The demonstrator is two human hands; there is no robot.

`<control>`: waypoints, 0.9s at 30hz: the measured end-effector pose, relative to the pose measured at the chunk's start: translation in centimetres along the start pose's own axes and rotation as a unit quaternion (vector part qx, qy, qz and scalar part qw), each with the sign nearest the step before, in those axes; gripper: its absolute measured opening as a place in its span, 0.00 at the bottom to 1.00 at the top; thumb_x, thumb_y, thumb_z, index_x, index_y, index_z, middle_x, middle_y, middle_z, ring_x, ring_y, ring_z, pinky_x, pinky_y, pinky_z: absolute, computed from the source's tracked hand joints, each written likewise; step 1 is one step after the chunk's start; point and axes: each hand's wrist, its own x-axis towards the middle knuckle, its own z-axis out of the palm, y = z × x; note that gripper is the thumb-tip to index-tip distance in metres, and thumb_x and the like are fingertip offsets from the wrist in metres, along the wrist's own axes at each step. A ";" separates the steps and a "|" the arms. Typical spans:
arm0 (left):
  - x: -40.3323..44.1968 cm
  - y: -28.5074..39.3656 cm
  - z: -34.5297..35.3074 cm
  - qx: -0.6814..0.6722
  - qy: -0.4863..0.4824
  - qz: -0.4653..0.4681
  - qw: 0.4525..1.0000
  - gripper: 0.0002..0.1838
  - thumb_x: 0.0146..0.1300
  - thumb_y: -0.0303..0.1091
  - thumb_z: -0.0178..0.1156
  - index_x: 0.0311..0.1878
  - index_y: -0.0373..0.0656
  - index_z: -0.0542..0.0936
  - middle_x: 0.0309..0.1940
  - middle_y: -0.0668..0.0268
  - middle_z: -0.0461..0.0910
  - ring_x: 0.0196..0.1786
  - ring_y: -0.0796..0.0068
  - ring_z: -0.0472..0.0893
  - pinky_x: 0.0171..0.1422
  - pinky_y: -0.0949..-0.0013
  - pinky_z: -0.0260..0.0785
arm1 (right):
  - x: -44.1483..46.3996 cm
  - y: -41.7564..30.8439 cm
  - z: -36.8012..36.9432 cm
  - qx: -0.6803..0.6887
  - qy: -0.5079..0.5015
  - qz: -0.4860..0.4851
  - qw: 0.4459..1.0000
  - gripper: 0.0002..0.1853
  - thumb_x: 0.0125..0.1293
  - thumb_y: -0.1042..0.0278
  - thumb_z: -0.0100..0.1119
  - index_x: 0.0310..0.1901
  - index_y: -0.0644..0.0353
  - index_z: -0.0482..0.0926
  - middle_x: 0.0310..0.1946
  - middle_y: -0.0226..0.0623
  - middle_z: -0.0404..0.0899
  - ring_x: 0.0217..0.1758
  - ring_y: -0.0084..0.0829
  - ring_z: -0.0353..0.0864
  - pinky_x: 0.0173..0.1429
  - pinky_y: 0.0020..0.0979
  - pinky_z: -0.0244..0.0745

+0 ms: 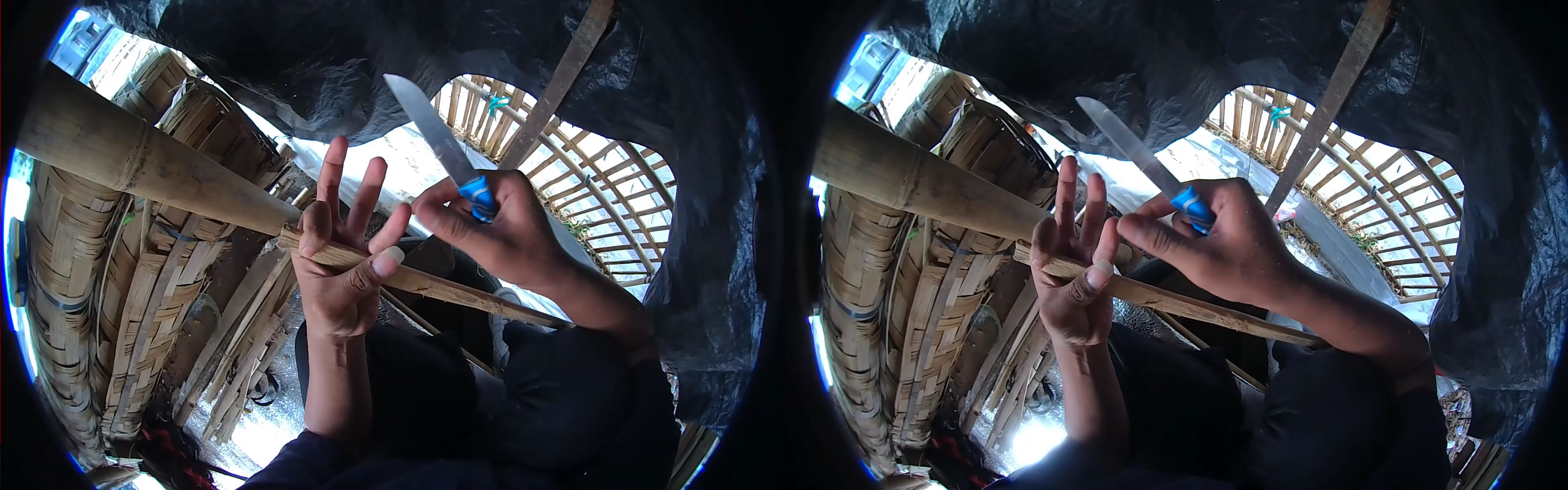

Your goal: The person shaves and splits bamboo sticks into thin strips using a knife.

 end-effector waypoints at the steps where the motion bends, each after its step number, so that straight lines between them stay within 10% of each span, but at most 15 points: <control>1: 0.1 -0.2 -0.1 0.000 0.000 -0.001 1.000 0.25 0.45 0.03 0.60 0.38 0.48 0.73 0.76 0.56 0.43 0.74 0.49 0.57 0.68 0.46 0.68 | 0.1 0.5 0.3 -0.011 0.006 -0.056 0.998 0.15 0.64 0.56 0.65 0.32 0.63 0.83 0.20 0.28 0.78 0.24 0.15 0.75 0.28 0.22 0.65; 27: 0.4 -1.1 -0.8 -0.043 -0.081 0.014 0.996 0.19 0.50 0.04 0.58 0.26 0.46 0.72 0.76 0.52 0.36 0.76 0.45 0.46 0.65 0.46 0.70 | -0.5 -1.2 0.0 0.100 -0.056 0.055 0.992 0.16 0.68 0.57 0.59 0.34 0.63 0.84 0.22 0.29 0.80 0.27 0.15 0.73 0.34 0.23 0.67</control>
